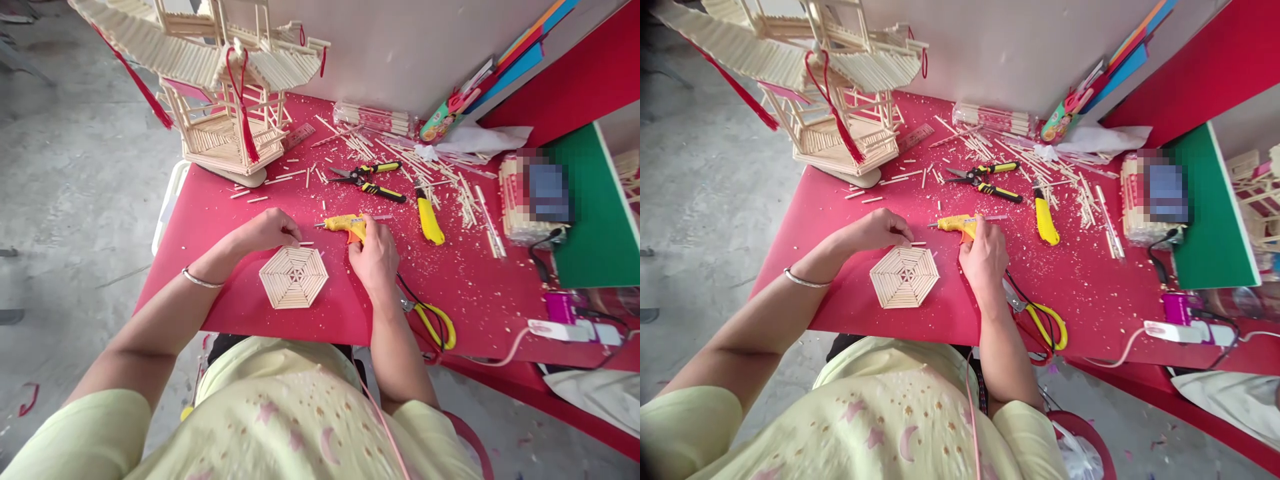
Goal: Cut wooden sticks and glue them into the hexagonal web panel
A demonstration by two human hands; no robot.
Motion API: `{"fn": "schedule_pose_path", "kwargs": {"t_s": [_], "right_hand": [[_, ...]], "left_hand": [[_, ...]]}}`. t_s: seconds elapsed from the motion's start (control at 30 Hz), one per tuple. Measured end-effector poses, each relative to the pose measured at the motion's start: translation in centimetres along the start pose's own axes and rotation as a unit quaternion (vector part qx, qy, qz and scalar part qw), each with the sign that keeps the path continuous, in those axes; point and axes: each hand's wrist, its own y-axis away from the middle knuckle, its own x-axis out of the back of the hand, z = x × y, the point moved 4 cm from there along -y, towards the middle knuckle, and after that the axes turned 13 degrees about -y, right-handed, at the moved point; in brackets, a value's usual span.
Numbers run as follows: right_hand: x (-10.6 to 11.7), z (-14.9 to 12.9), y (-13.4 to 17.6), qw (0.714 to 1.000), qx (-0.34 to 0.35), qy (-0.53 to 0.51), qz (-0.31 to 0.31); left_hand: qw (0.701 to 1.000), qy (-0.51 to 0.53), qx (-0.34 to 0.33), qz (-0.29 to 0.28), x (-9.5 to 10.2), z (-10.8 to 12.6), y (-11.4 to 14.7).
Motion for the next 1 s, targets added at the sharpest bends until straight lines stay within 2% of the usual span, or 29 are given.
{"fn": "schedule_pose_path", "kwargs": {"t_s": [0.23,0.47,0.57,0.6,0.67,0.73,0.8,1.0], "right_hand": [[-0.1,0.1,0.1,1.000,0.004,0.011,-0.003],[0.5,-0.4,0.5,0.998,0.054,0.019,0.024],[1.1,-1.3,0.9,0.995,0.081,-0.036,0.052],[1.0,-1.6,1.1,0.993,0.089,-0.067,0.042],[0.4,-2.3,1.5,0.988,0.098,-0.118,-0.016],[-0.5,-2.9,1.9,0.983,0.101,-0.131,-0.083],[-1.2,-3.3,2.3,0.980,0.104,-0.118,-0.124],[-2.1,-3.7,2.6,0.977,0.101,-0.113,-0.151]], "left_hand": [[0.996,-0.074,-0.055,-0.004,-0.1,1.2,0.3],[0.994,-0.107,0.006,-0.038,0.4,1.3,1.2],[0.993,-0.107,0.030,-0.038,0.6,1.2,1.5],[0.993,-0.104,0.033,-0.037,0.6,1.2,1.6],[0.994,-0.094,0.036,-0.032,0.7,1.2,1.7],[0.996,-0.082,0.039,-0.026,0.7,1.3,1.7],[0.997,-0.069,0.041,-0.021,0.8,1.3,1.6],[0.998,-0.041,0.038,-0.016,0.7,0.7,1.3]]}}
